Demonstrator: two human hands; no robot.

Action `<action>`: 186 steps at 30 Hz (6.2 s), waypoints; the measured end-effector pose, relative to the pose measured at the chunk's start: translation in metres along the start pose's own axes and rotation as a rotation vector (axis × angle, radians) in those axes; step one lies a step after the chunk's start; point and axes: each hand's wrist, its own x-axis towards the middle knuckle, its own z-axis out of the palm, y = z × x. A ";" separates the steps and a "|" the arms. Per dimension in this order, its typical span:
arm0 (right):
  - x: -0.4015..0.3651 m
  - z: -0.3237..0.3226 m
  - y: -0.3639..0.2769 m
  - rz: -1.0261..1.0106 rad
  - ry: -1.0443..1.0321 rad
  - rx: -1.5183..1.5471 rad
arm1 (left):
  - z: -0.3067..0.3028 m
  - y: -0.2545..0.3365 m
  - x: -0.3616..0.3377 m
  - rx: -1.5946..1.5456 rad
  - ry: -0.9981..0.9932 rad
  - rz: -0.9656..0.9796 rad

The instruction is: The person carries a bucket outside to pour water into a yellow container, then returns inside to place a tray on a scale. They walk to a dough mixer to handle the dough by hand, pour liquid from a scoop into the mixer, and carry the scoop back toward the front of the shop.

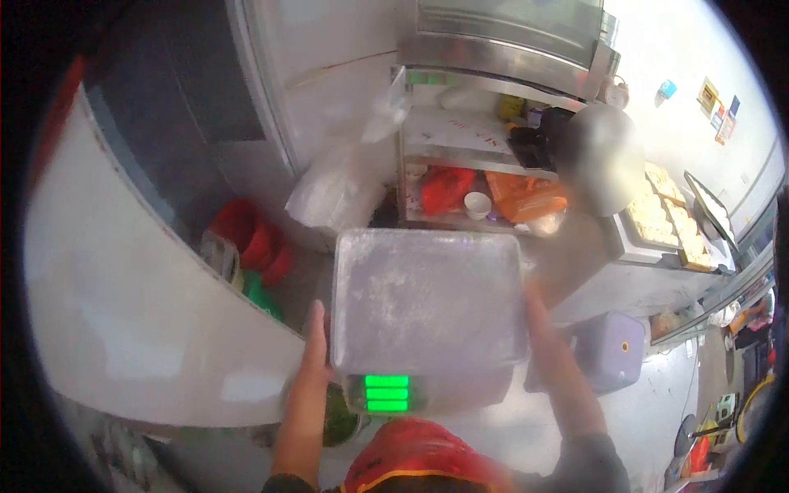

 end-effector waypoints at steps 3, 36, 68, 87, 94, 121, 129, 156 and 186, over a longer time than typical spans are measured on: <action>0.044 -0.016 -0.030 -0.073 0.029 0.012 | 0.028 0.007 0.068 -0.065 -0.088 0.000; 0.647 -0.122 -0.189 -0.070 -0.301 -0.507 | 0.233 0.106 0.555 0.072 0.007 0.405; 0.169 0.036 0.123 -0.720 -1.044 -1.278 | -0.086 -0.204 -0.049 1.268 0.444 -0.199; -0.161 0.311 0.392 -0.672 -2.135 -1.460 | -0.185 -0.387 -0.495 0.530 1.350 -0.482; -0.249 0.430 0.527 -1.507 -2.634 -0.958 | -0.311 -0.339 -0.581 0.408 1.325 -0.595; -0.431 0.776 0.658 -0.377 -1.917 -1.584 | -0.947 -0.027 -0.835 1.011 1.306 -0.198; -0.367 0.856 0.805 0.088 -1.565 -1.503 | -1.078 0.069 -0.766 1.036 1.075 -0.041; -0.438 1.072 0.701 0.033 -0.902 -1.679 | -1.475 0.495 -0.578 1.564 0.858 0.220; -0.542 1.148 0.670 0.416 -0.315 -1.198 | -1.561 0.589 -0.392 1.577 0.795 0.196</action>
